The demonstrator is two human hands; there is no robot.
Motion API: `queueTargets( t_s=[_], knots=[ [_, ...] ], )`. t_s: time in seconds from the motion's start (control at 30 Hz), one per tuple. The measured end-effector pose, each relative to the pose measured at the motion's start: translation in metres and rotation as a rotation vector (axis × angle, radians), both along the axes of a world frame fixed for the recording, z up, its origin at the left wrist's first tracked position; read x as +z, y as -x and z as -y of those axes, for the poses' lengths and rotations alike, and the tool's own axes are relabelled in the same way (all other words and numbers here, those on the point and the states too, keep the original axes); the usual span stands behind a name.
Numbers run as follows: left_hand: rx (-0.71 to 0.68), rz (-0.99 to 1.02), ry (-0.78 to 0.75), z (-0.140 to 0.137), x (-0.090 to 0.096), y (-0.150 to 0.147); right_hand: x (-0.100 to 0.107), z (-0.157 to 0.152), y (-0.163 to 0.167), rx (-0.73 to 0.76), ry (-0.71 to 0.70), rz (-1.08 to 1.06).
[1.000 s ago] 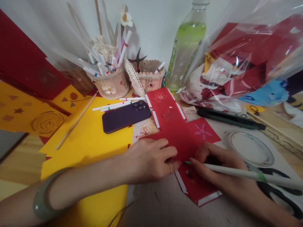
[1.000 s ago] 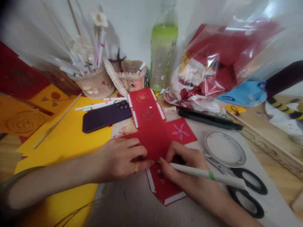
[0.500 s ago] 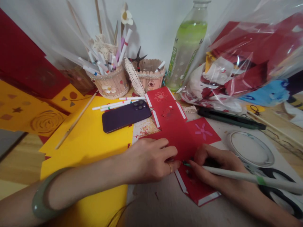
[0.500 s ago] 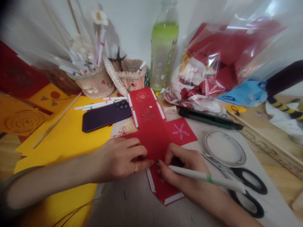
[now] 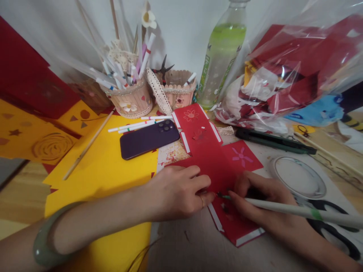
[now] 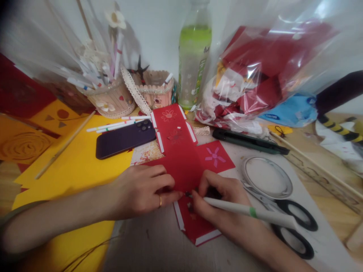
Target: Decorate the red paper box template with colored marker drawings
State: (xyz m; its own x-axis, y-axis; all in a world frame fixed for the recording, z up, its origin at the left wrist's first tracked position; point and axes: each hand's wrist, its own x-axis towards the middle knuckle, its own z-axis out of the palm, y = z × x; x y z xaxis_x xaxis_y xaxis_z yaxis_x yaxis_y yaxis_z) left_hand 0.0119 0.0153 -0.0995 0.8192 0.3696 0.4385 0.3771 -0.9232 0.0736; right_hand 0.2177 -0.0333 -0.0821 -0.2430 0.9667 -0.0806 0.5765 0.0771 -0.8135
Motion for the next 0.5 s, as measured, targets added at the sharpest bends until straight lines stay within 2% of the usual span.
queueTargets(
  t_s=[0.27,0.37,0.5],
  knots=[
    [0.025,0.004,0.043,0.001,0.005,-0.002,0.000,-0.004,0.003,-0.054,0.014,-0.025],
    [0.024,-0.023,0.081,0.001,0.003,-0.002,-0.002,-0.004,-0.002,-0.174,-0.028,-0.165],
    [-0.015,-0.051,0.034,-0.002,0.001,0.003,-0.005,-0.005,-0.010,-0.300,-0.058,-0.439]
  ],
)
